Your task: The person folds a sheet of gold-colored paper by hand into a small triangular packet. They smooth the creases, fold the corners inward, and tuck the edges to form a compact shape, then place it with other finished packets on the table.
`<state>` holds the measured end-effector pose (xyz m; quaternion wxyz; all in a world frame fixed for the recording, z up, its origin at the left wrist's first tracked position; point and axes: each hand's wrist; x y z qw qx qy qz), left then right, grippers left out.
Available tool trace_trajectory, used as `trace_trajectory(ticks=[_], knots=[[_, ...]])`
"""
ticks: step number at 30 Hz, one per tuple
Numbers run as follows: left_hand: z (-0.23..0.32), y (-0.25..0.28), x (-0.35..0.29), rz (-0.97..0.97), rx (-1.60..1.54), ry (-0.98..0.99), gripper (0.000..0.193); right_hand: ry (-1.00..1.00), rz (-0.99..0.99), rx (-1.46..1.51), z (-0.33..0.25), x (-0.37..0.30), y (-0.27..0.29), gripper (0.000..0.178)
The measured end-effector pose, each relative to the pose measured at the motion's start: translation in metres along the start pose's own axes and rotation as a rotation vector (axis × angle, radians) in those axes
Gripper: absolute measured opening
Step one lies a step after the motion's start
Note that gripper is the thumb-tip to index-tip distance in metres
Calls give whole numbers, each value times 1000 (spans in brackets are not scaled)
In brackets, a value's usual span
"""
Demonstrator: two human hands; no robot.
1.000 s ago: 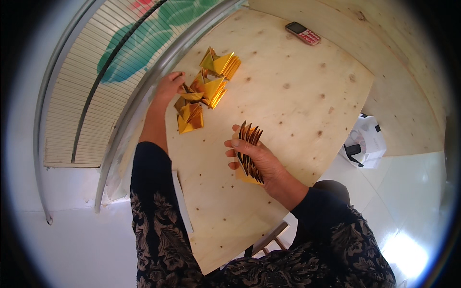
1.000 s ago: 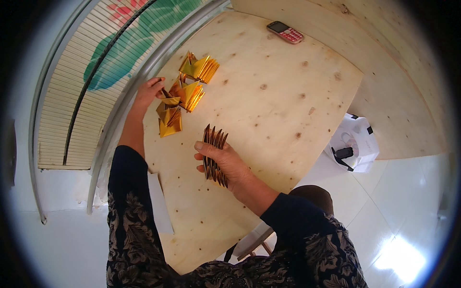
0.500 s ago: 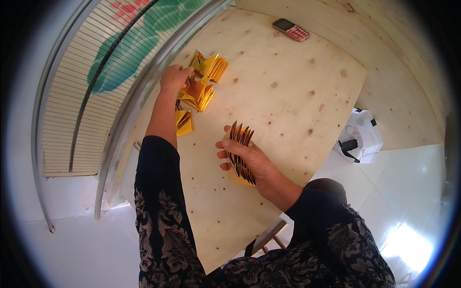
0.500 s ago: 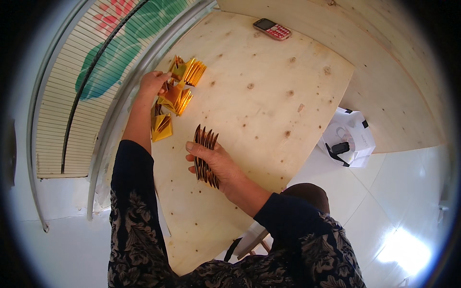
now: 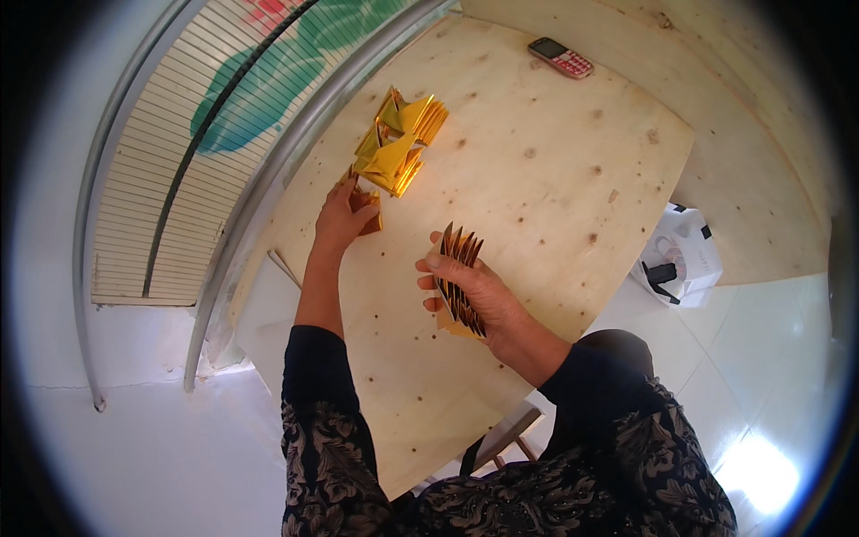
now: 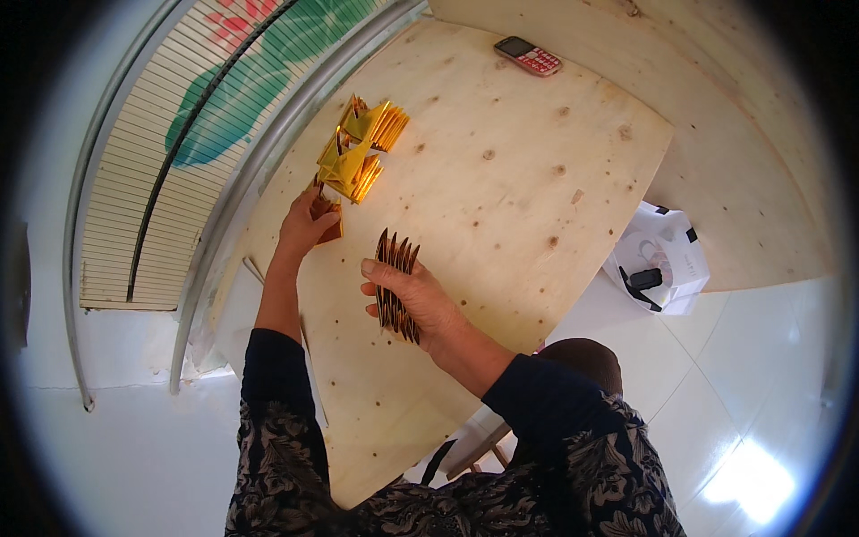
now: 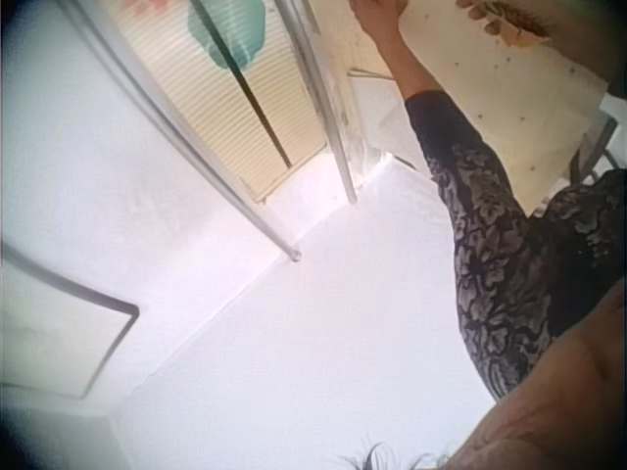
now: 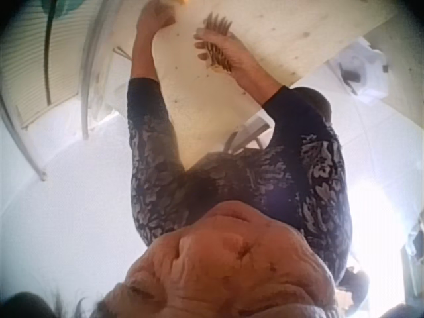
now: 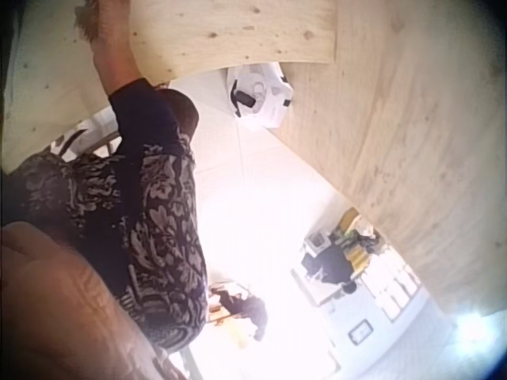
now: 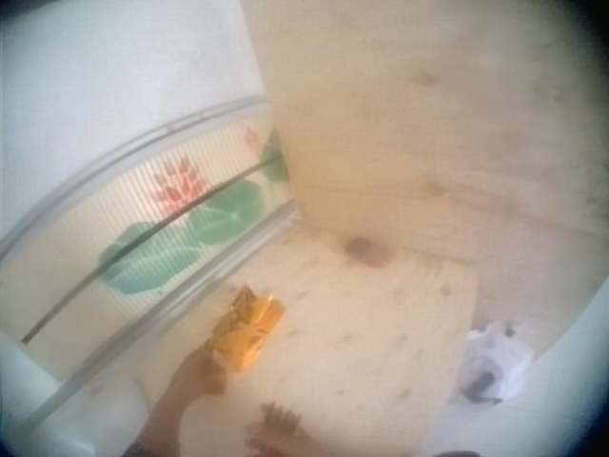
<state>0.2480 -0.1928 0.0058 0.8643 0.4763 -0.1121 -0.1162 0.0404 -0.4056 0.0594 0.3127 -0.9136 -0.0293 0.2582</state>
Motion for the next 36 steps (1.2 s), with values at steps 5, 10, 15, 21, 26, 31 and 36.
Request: trace_trajectory(ticks=[5,10,15,21,26,31,36], knots=[[-16,10,-5,-25,-335,187,51,-14,2,3,5,7,-3,72],[-24,25,-31,214,-693,350,39,-20,18,25,10,9,-4,68],[40,24,-95,400,-943,312,37,-18,86,39,15,11,-5,59],[141,-3,-188,85,-496,40,58,21,104,53,22,12,-6,38],[157,-11,-200,-7,-187,-88,55,-19,-2,-49,17,9,-1,33],[101,10,-154,188,-546,-13,41,2,143,60,10,8,-2,35],[28,-7,-40,288,107,-223,50,-19,95,54,9,7,-4,40]])
Point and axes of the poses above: each hand's wrist, its own x-axis towards the middle knuckle, its own y-axis out of the back of the hand, z = x × y, and after that the axes turned 13 degrees about -x, right-handed
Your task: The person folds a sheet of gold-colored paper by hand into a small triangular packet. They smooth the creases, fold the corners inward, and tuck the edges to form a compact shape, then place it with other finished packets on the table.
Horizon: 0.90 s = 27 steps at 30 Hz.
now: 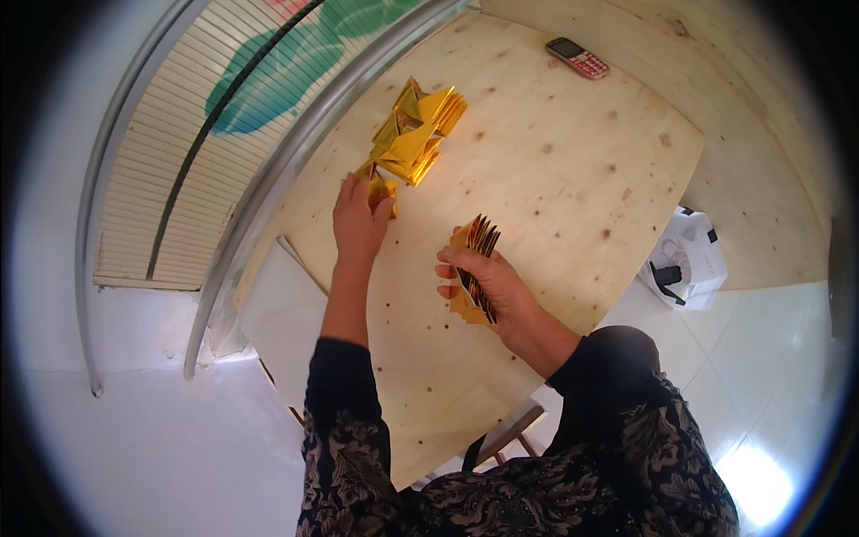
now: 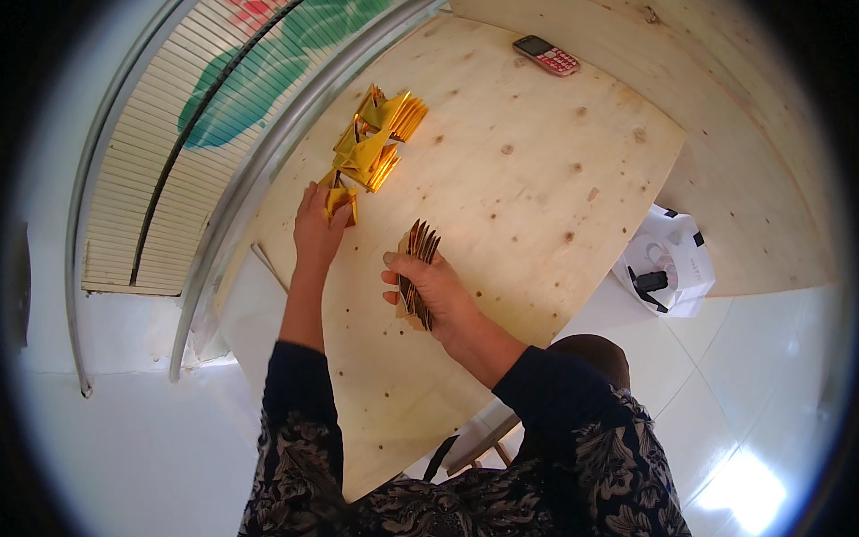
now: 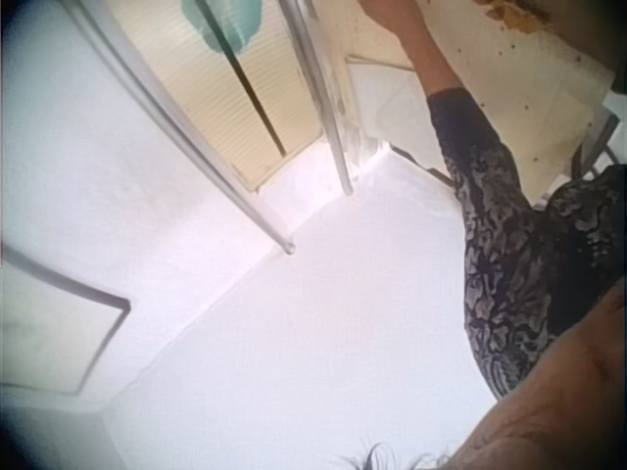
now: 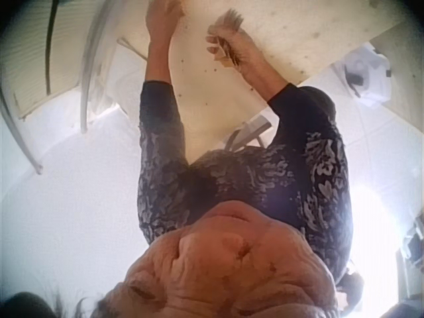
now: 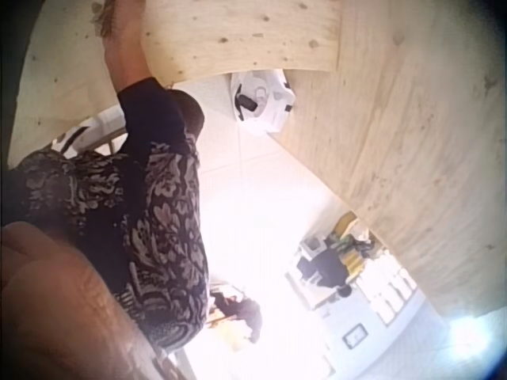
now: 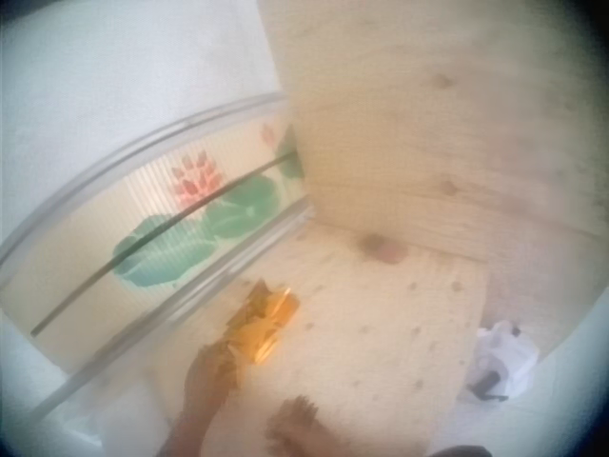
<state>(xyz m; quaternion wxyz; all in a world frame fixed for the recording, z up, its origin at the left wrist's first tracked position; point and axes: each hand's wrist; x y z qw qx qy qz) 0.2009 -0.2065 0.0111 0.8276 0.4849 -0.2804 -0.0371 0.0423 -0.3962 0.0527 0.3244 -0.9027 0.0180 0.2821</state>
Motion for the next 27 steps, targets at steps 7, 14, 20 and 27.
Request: trace_trajectory(ticks=[7,14,20,27], knots=[[-19,-12,25,-295,-50,208,56,-13,3,11,1,5,0,38],[-11,13,9,-107,-12,500,39,-6,-15,30,3,3,0,38],[40,51,-57,226,-794,686,33,-3,-22,26,9,6,0,38],[135,52,-111,-154,-604,408,40,50,-50,49,10,3,-6,38]])
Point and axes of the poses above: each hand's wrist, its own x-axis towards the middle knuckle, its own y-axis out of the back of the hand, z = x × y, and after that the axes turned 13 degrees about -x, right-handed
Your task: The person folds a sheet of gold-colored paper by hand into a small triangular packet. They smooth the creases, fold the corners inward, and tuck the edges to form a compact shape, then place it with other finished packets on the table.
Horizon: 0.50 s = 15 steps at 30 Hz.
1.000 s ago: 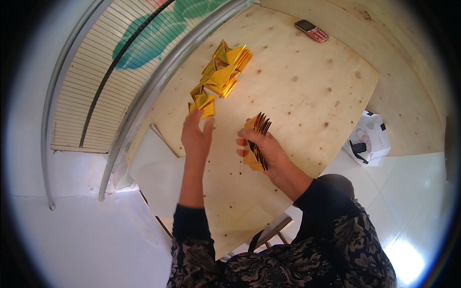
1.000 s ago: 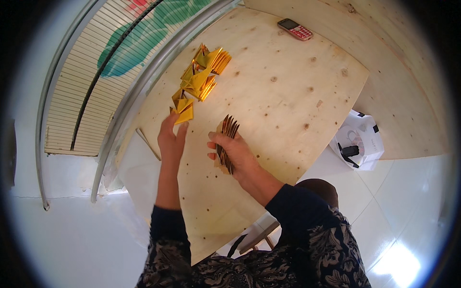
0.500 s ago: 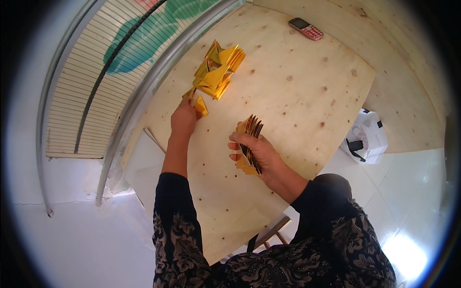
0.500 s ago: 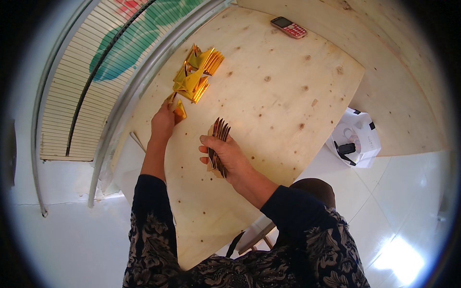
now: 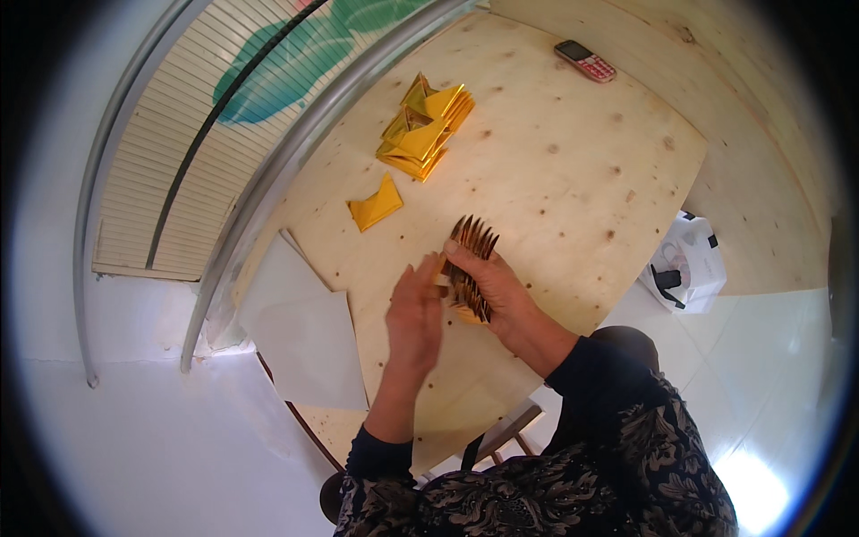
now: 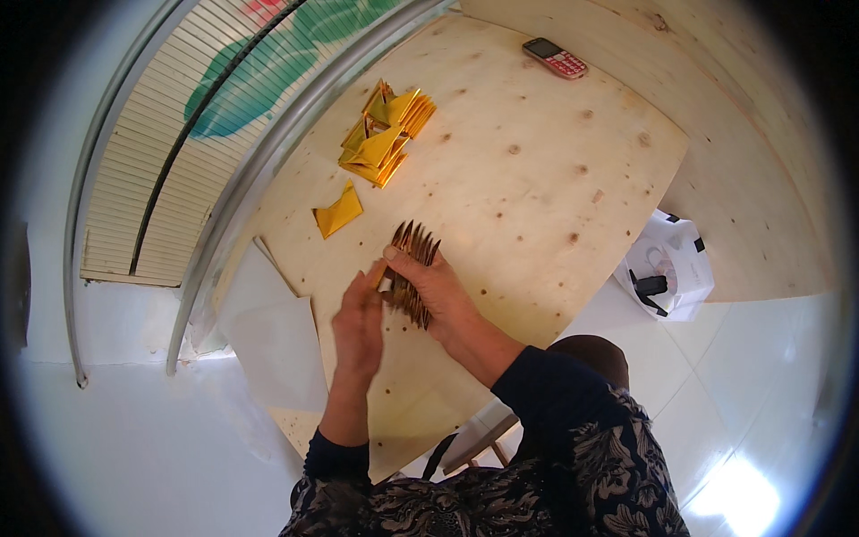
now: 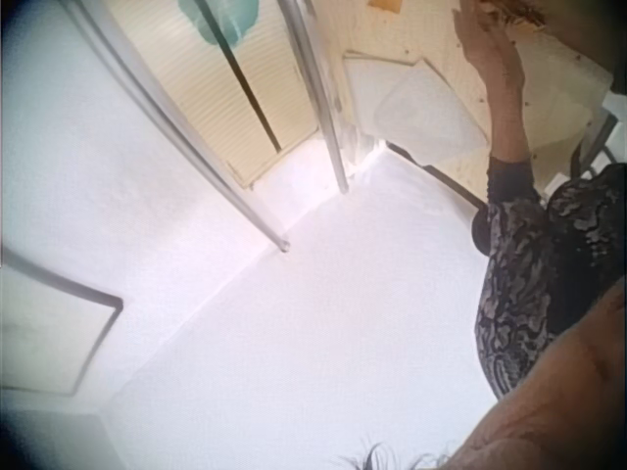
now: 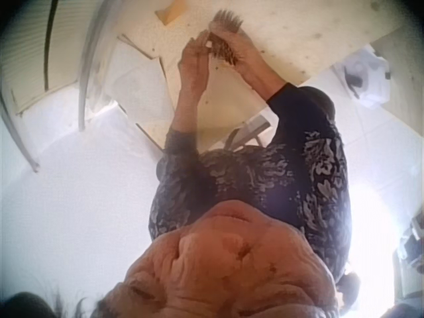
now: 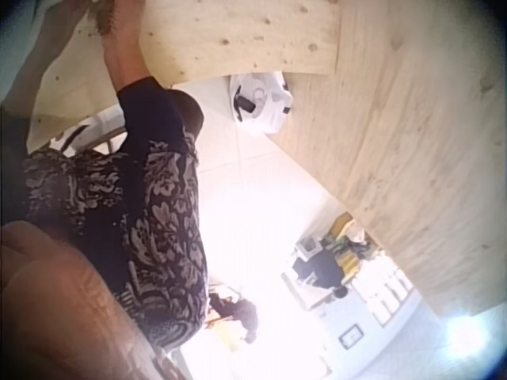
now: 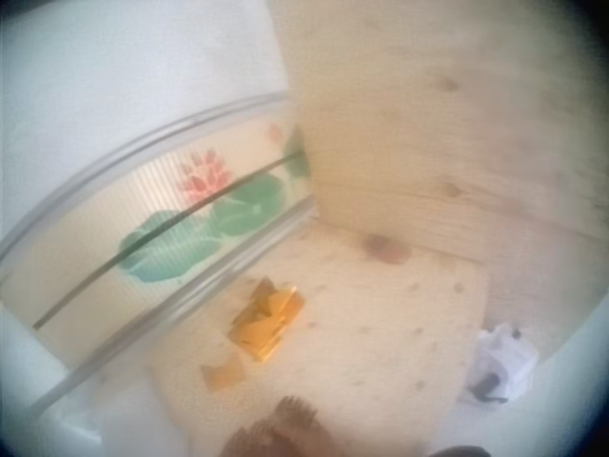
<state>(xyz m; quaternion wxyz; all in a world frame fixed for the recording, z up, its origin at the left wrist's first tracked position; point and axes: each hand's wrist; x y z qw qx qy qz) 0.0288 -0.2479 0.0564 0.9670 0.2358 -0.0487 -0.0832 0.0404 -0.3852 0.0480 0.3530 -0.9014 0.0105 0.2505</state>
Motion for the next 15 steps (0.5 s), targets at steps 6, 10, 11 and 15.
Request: trace_trajectory(ticks=[6,10,11,15], knots=[[-7,9,-1,-294,85,-311,40,-59,63,-88,-3,4,7,34],[-43,54,72,254,-169,223,39,-35,124,-35,-1,4,7,41],[-54,67,99,269,81,288,50,-56,99,-43,-2,4,7,47],[-95,77,166,345,501,390,85,-80,74,-71,-3,4,6,53]])
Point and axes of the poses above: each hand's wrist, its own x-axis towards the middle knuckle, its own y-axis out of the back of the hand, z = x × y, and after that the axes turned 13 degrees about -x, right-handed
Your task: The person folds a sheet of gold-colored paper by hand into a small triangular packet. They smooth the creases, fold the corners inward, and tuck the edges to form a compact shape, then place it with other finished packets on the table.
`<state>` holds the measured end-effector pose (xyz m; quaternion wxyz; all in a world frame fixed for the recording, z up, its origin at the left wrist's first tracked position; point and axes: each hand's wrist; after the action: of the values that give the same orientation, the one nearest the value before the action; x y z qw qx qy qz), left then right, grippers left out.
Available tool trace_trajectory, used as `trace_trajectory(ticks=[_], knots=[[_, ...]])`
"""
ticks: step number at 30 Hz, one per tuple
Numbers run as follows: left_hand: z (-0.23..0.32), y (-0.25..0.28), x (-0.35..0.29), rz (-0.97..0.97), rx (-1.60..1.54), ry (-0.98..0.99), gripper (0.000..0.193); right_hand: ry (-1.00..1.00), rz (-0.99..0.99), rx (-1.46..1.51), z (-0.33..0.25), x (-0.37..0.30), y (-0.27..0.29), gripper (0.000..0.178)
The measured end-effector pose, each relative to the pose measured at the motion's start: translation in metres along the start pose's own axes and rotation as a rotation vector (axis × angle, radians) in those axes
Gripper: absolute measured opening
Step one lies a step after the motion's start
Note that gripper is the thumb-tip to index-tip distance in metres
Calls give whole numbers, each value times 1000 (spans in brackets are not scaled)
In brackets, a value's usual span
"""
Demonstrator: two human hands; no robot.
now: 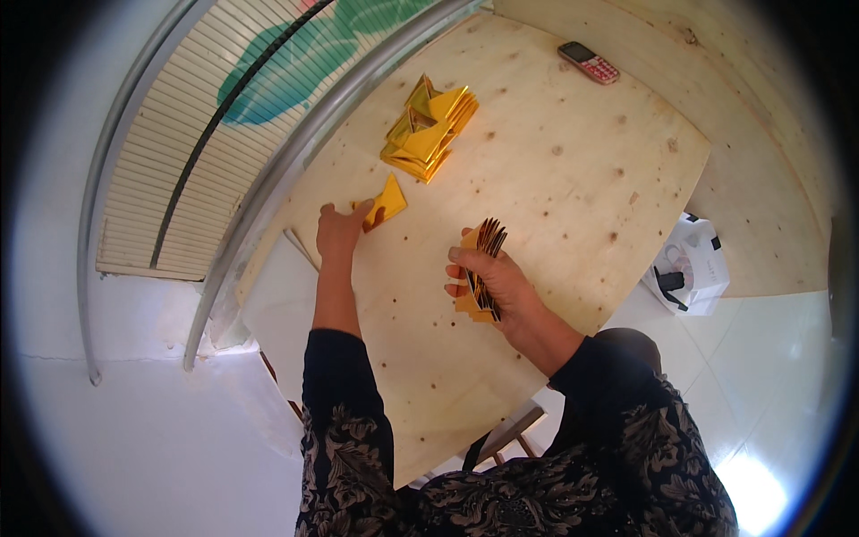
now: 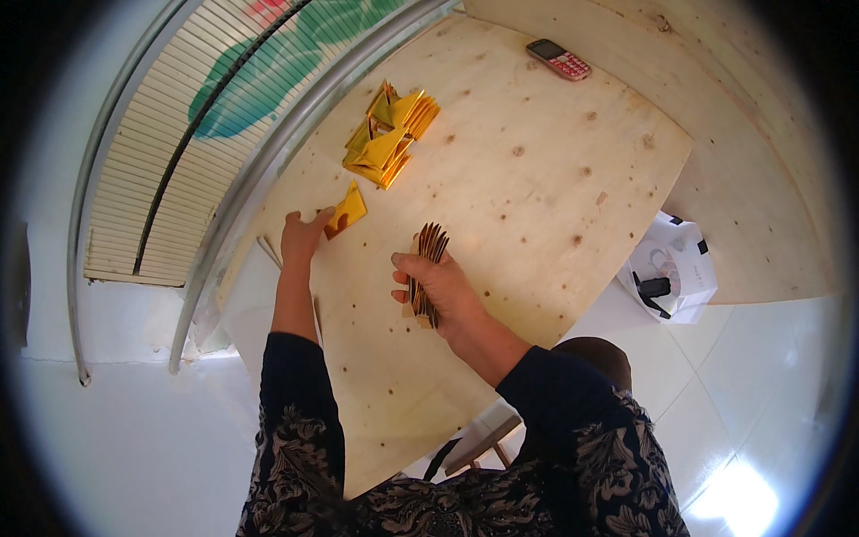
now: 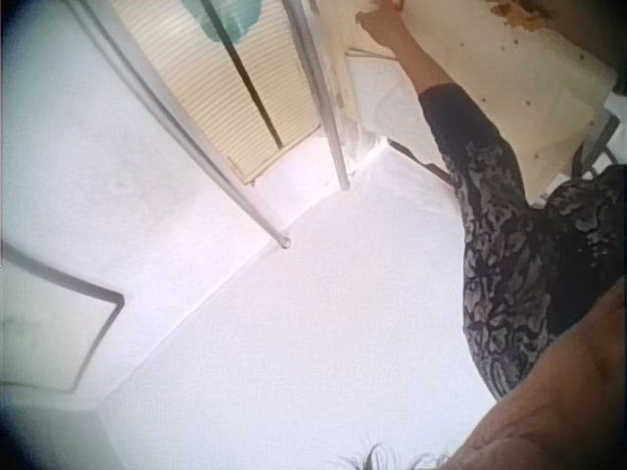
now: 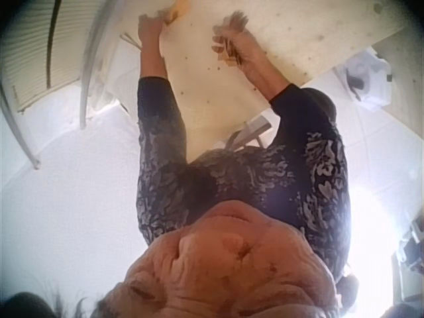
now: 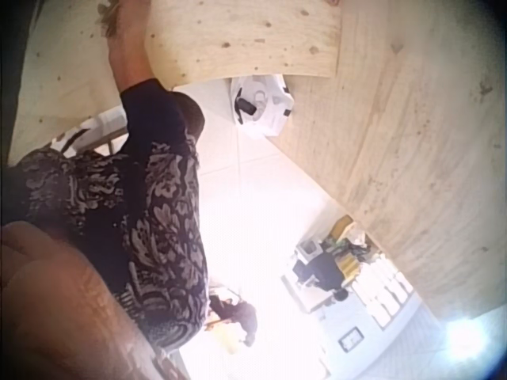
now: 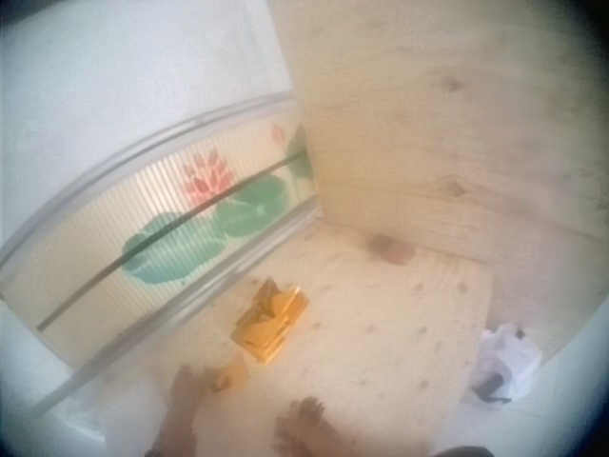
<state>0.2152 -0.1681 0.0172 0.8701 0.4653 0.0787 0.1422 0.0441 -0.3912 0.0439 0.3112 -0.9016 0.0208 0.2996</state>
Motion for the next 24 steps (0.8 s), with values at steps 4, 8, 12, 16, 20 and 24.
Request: trace_trajectory(ticks=[4,8,12,16,20,24], knots=[[13,-12,15,-101,182,6,87,2,1,8,1,2,0,53],[19,-6,11,-211,3,79,76,4,3,13,1,1,1,52],[9,-8,11,-213,-117,87,68,20,1,9,-1,-2,1,52],[0,-14,21,-159,-16,30,63,13,-13,0,-3,-4,1,53],[-14,-18,31,-150,-149,-4,57,11,-13,1,-4,-3,0,53],[-16,-13,28,-207,-480,88,39,3,-13,-11,-3,-2,1,52]])
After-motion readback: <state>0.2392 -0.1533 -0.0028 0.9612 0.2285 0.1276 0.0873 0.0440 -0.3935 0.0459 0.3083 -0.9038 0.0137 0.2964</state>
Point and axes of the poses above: each hand's wrist, its own x-axis towards the middle knuckle, its own y-axis out of the back of the hand, z = x × y, and after that the axes turned 13 degrees about -x, right-handed
